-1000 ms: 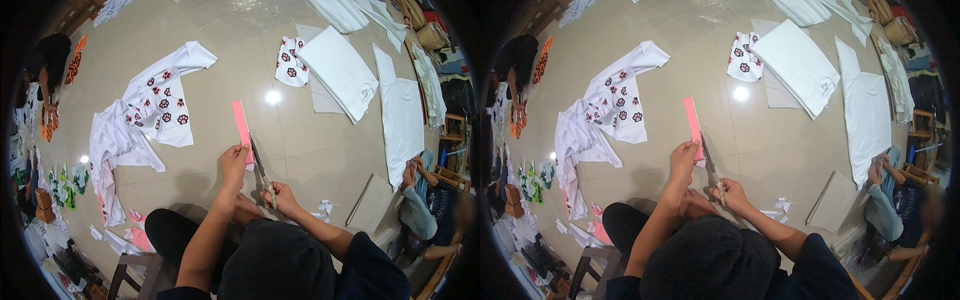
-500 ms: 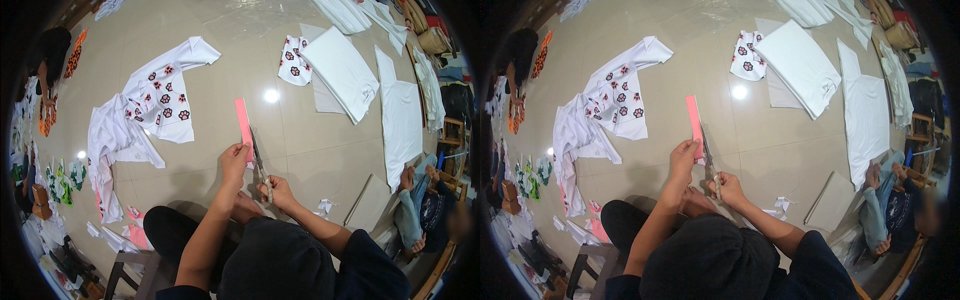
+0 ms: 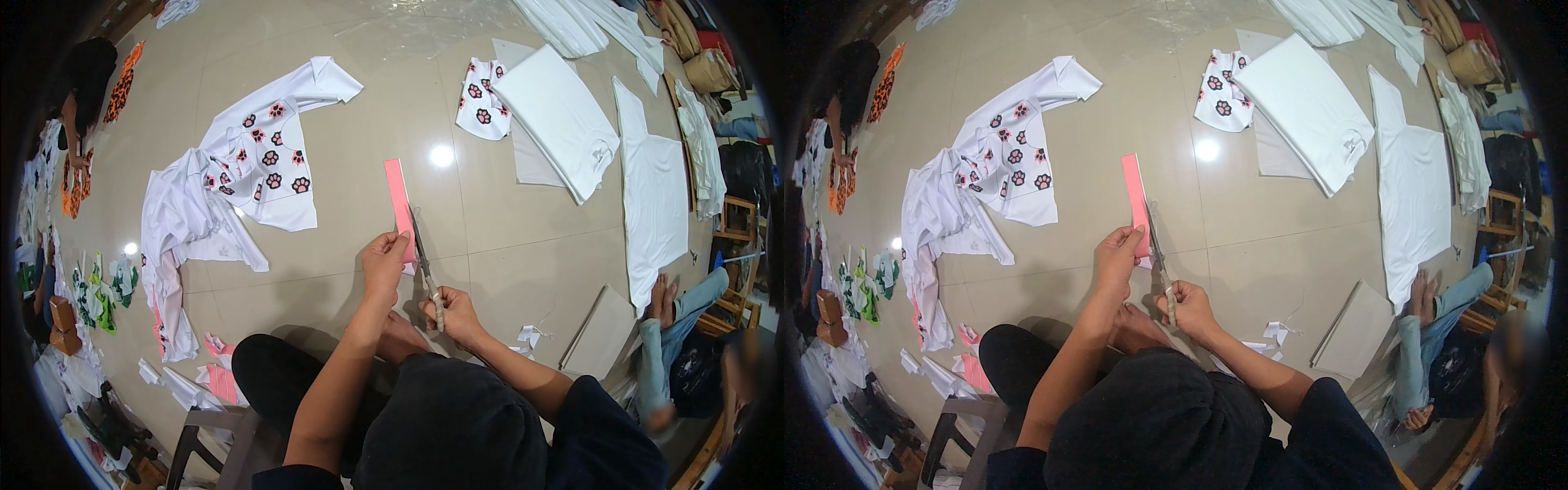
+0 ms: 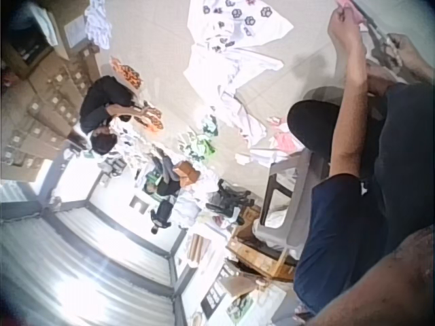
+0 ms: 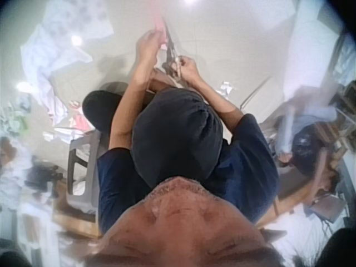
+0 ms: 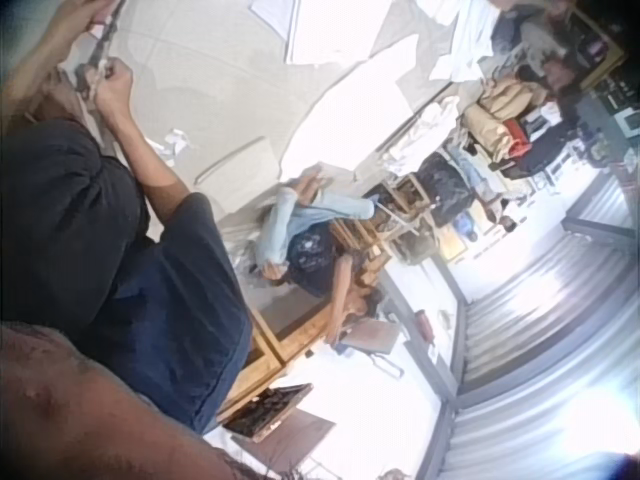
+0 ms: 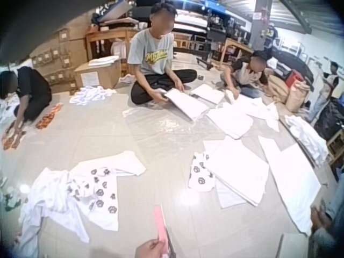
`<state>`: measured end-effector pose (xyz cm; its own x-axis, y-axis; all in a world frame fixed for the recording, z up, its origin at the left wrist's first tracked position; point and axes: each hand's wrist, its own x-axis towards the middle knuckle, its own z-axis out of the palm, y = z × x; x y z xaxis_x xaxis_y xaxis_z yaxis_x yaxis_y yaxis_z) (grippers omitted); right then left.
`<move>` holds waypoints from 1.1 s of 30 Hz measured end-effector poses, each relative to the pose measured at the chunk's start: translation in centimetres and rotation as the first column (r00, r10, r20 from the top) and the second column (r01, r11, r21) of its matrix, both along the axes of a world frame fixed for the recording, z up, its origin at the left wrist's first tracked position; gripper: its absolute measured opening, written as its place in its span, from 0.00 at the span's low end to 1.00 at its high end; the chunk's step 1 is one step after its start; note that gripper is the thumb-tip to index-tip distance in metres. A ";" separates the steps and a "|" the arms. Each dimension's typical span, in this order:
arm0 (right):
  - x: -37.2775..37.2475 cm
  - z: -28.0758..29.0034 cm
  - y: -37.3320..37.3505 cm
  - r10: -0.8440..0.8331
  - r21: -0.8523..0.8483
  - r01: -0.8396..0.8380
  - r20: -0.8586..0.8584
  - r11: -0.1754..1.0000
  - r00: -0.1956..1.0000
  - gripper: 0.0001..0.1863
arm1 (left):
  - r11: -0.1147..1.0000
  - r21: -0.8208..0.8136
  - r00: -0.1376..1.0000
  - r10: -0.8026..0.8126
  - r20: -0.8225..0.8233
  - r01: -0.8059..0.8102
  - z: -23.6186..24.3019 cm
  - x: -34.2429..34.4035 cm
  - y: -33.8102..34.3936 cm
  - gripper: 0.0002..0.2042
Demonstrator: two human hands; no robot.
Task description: The person cuts a long pink fabric strip into smaller pieces using shears while sitting on the floor. They then cut a white fabric piece with a paw print pattern into separate sections.
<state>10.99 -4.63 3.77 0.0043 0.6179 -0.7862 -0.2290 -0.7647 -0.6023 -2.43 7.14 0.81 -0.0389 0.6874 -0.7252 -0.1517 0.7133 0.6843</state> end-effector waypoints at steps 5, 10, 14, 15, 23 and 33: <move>0.0 0.1 0.0 -0.014 0.003 0.014 -0.009 1.000 1.000 0.10 | 1.000 0.009 1.000 -0.002 -0.001 0.002 0.0 0.1 0.0 0.11; -0.1 0.2 -0.1 0.003 0.016 -0.003 0.005 1.000 1.000 0.10 | 1.000 0.005 1.000 0.001 0.001 -0.001 -0.2 0.1 0.0 0.11; -0.1 -0.3 -0.5 -0.005 0.019 0.005 0.000 1.000 1.000 0.10 | 0.999 0.001 0.999 -0.036 -0.007 0.036 -0.2 0.0 -0.1 0.12; -0.1 -0.4 -0.6 -0.008 0.019 0.008 -0.004 1.000 1.000 0.10 | 1.000 0.008 1.000 -0.025 -0.009 0.025 -0.2 0.0 -0.1 0.12; -0.2 -0.1 -0.6 -0.017 -0.006 0.017 -0.019 1.000 1.000 0.09 | 0.999 0.021 0.999 -0.036 -0.013 0.037 -0.2 -0.1 -0.2 0.12; -0.3 0.0 0.1 -0.008 -0.026 0.009 0.020 1.000 1.000 0.10 | 1.000 0.004 1.000 -0.005 -0.017 0.005 0.5 0.0 0.0 0.10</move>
